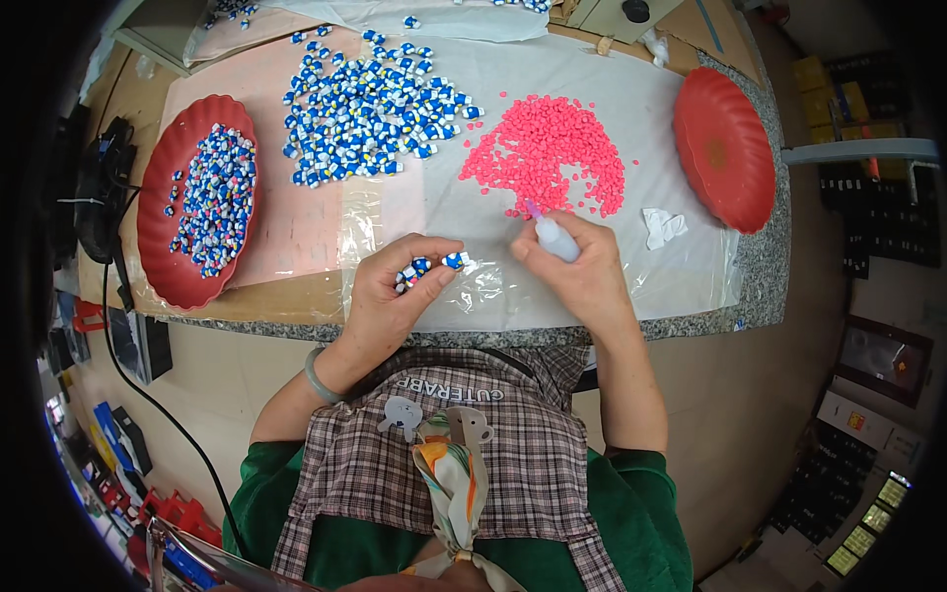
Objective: Gluing small blue decorative eyes or pieces onto pink plastic toy components.
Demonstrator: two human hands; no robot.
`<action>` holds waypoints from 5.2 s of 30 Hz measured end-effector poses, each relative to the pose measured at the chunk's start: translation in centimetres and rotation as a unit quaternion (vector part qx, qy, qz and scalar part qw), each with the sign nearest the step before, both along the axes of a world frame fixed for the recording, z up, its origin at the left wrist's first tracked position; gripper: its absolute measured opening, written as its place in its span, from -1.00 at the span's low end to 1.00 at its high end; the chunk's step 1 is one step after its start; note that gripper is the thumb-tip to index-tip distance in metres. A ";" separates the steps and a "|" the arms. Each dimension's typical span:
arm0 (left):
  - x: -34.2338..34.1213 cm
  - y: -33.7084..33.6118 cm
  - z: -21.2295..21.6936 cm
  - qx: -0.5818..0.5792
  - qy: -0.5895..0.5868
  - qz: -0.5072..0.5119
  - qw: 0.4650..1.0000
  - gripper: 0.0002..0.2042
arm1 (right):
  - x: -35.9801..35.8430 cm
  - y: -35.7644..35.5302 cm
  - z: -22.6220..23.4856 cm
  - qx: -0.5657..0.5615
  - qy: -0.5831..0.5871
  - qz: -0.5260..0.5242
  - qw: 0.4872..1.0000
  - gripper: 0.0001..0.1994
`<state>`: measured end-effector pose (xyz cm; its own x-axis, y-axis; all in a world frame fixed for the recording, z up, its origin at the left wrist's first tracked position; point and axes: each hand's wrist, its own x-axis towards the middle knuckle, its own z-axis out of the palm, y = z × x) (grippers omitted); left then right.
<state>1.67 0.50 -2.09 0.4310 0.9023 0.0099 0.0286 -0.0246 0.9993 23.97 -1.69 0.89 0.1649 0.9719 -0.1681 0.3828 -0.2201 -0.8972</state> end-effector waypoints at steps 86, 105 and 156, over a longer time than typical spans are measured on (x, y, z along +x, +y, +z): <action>-1.3 5.7 2.8 0.392 0.251 0.008 0.885 -0.62 | -1.4 -2.1 -0.6 0.009 0.271 -0.042 0.962 -0.82; 1.1 1.9 1.0 -0.085 -0.058 -0.045 0.994 -0.83 | 0.0 -2.4 -0.5 0.155 0.254 -0.102 0.949 -0.60; 0.9 0.2 -1.3 -0.123 -0.162 -0.034 0.978 -0.80 | 0.8 -2.2 -0.6 0.177 0.316 -0.092 0.928 -0.71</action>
